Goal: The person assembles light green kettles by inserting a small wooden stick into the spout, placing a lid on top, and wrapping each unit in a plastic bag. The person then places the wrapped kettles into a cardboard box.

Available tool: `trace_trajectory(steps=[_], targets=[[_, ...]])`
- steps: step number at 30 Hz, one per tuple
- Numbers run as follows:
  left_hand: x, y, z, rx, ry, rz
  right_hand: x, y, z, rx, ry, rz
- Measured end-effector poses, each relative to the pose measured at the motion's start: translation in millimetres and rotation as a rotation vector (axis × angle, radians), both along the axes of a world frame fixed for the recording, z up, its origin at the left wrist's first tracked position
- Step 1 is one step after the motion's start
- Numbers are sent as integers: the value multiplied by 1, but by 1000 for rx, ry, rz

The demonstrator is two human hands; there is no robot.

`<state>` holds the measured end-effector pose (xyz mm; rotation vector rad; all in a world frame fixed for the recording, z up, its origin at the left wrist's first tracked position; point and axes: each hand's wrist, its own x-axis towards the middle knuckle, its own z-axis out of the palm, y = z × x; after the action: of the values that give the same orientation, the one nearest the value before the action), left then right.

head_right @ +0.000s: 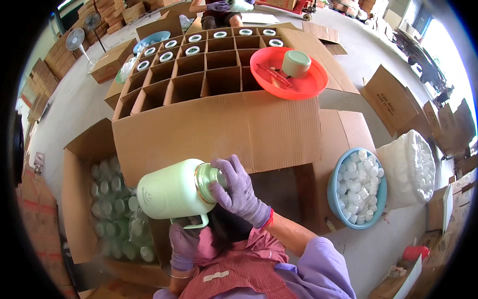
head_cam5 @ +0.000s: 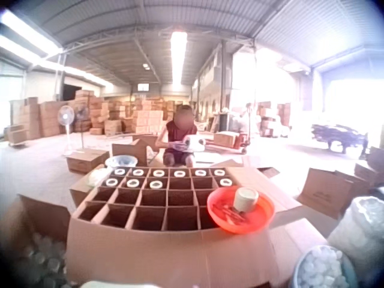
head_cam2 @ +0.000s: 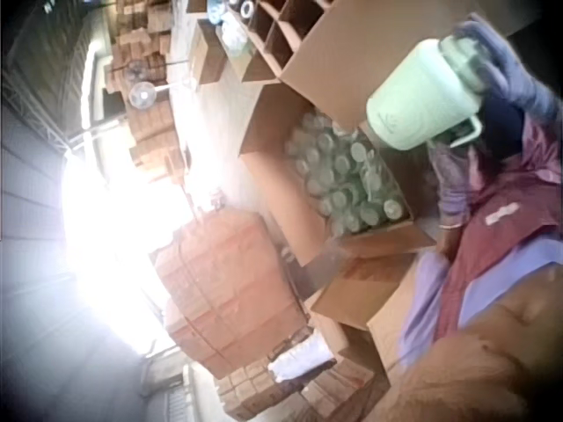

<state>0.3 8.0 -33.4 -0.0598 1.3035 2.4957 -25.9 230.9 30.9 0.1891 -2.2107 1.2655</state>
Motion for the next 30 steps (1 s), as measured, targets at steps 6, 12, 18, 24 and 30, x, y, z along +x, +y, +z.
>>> trace_trajectory(steps=[6, 12, 18, 24, 30], targets=[[-21, -8, 24, 421, -145, -41, -70, 94, 83, 416, 225, 47], [-21, -7, 24, 610, -131, 13, -168, 304, 88, 772, -482, -803], [-16, -15, 34, 621, -115, 40, -150, 216, 115, 624, 136, -485], [-27, -35, 24, 799, -363, -70, -35, 19, 76, 429, 197, 584], [-24, -76, 4, -997, 901, 281, -30, -10, -3, -380, -134, 570]])
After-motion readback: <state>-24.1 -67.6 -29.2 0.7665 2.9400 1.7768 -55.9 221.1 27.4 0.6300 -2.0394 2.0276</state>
